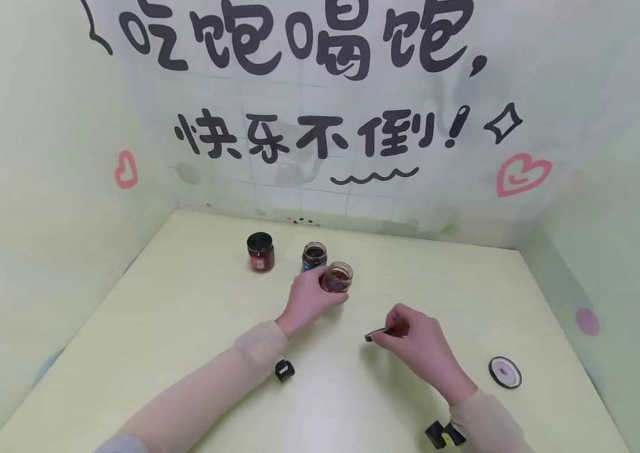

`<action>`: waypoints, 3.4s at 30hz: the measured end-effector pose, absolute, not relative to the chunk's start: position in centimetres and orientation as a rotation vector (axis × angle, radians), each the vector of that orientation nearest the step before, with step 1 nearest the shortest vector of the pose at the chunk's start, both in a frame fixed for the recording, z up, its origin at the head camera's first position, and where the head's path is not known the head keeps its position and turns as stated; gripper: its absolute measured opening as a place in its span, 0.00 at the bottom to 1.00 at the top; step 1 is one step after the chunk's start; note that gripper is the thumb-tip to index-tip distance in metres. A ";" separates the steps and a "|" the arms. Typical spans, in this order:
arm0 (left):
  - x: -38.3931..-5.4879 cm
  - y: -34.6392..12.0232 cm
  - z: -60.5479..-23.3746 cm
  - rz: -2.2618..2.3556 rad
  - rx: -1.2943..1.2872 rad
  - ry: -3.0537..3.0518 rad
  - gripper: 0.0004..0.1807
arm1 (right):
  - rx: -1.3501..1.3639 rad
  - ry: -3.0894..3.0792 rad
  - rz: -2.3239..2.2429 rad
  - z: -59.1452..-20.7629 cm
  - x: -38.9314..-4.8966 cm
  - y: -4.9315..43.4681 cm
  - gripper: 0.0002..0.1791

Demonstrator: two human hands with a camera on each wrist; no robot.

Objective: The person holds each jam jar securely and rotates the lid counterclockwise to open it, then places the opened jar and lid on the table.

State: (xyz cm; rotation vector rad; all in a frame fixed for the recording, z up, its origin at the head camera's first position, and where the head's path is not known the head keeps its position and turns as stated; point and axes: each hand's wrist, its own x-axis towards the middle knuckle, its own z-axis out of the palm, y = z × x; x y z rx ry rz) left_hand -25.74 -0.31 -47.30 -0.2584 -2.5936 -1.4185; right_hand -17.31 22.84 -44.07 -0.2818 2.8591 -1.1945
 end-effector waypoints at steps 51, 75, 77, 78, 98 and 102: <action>-31.2 4.4 -49.3 -1.678 -0.022 -2.516 0.27 | 0.014 3.100 -0.393 -48.8 -9.2 37.3 0.38; -32.3 5.0 -50.5 -1.621 0.068 -2.584 0.33 | -0.055 3.202 -0.365 -49.8 -8.8 37.9 0.26; -32.5 5.0 -50.4 -1.613 0.066 -2.584 0.32 | -0.063 3.211 -0.368 -49.8 -8.9 38.0 0.26; -32.5 5.0 -50.4 -1.610 0.062 -2.583 0.32 | -0.065 3.210 -0.368 -49.7 -9.1 38.0 0.26; -30.7 2.8 -50.0 -1.389 0.029 -2.694 0.41 | -0.065 3.171 -0.408 -49.2 -9.5 36.1 0.38; -30.2 2.3 -49.8 -1.415 -0.003 -2.708 0.45 | -0.127 3.269 -0.460 -49.5 -9.6 34.8 0.33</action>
